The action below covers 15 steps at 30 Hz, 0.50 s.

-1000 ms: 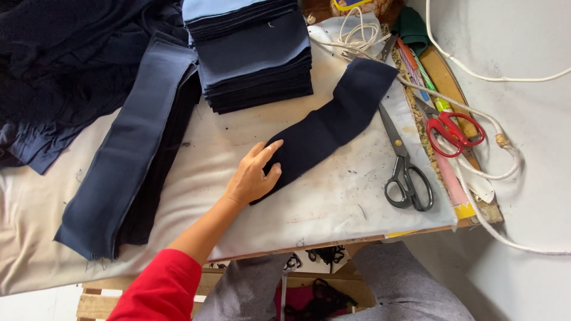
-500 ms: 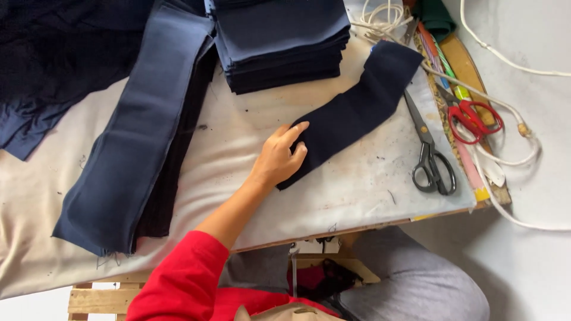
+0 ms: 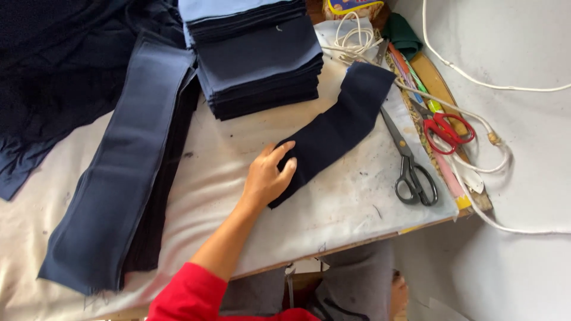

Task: Trimming and folding dark blue fabric strips using scissors at a workbench.

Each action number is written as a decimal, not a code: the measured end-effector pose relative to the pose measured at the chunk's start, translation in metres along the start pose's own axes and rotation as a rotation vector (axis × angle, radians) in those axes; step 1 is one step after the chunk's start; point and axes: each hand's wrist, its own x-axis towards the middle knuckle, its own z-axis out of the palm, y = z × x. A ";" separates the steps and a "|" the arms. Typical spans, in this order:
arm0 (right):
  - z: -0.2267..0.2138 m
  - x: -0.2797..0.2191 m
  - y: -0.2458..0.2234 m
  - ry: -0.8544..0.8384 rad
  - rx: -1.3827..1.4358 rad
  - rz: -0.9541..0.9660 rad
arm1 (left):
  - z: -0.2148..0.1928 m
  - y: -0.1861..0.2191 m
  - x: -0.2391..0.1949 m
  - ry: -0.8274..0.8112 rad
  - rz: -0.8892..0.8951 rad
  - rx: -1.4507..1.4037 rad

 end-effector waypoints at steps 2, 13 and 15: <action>-0.076 0.030 -0.055 -0.243 0.117 0.167 | -0.003 -0.002 0.001 -0.009 0.022 -0.018; -0.016 0.059 -0.025 -0.526 -0.076 0.453 | -0.004 -0.007 0.004 0.050 0.155 -0.058; -0.028 0.057 -0.034 -0.553 -0.026 0.564 | -0.002 -0.009 0.003 0.102 0.194 -0.070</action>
